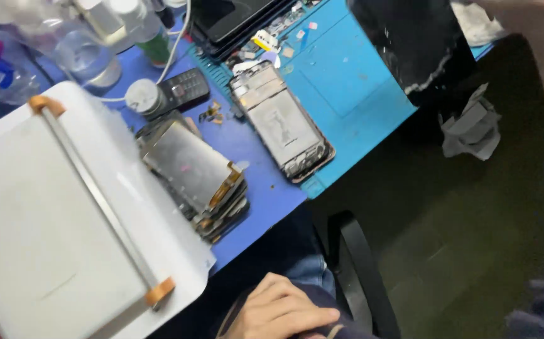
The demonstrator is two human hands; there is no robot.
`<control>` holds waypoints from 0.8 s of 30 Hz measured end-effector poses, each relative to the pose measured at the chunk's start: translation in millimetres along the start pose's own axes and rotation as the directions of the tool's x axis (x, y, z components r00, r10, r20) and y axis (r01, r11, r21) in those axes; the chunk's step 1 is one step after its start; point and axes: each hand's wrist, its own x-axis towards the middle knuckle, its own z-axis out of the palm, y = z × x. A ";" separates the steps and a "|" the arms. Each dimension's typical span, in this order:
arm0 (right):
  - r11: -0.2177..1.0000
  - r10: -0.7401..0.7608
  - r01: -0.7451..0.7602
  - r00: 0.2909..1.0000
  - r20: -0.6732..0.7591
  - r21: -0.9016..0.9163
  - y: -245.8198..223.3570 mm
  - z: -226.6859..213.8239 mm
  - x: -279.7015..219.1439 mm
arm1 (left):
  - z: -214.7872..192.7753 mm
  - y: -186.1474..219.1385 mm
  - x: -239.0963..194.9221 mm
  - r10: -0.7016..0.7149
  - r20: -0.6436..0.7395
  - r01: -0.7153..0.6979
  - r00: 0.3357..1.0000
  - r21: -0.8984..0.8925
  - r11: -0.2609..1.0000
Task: Scraping adhesive and glass fragments from a damaged smartphone screen using a metal tool.
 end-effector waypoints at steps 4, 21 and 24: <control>0.958 0.079 -0.109 0.989 0.121 0.265 -20.3 24.3 61.1 | 40.3 -58.2 13.5 -0.263 0.011 0.260 0.965 -0.205 0.944; 0.978 -0.208 0.207 0.976 0.067 0.027 5.2 59.1 68.0 | 93.7 -65.5 105.4 -0.302 0.019 0.301 0.953 -0.153 0.941; 0.895 -0.446 0.436 0.884 -0.142 -0.094 12.7 50.2 43.4 | 115.7 -60.3 102.3 -0.294 -0.095 0.289 0.951 -0.059 0.955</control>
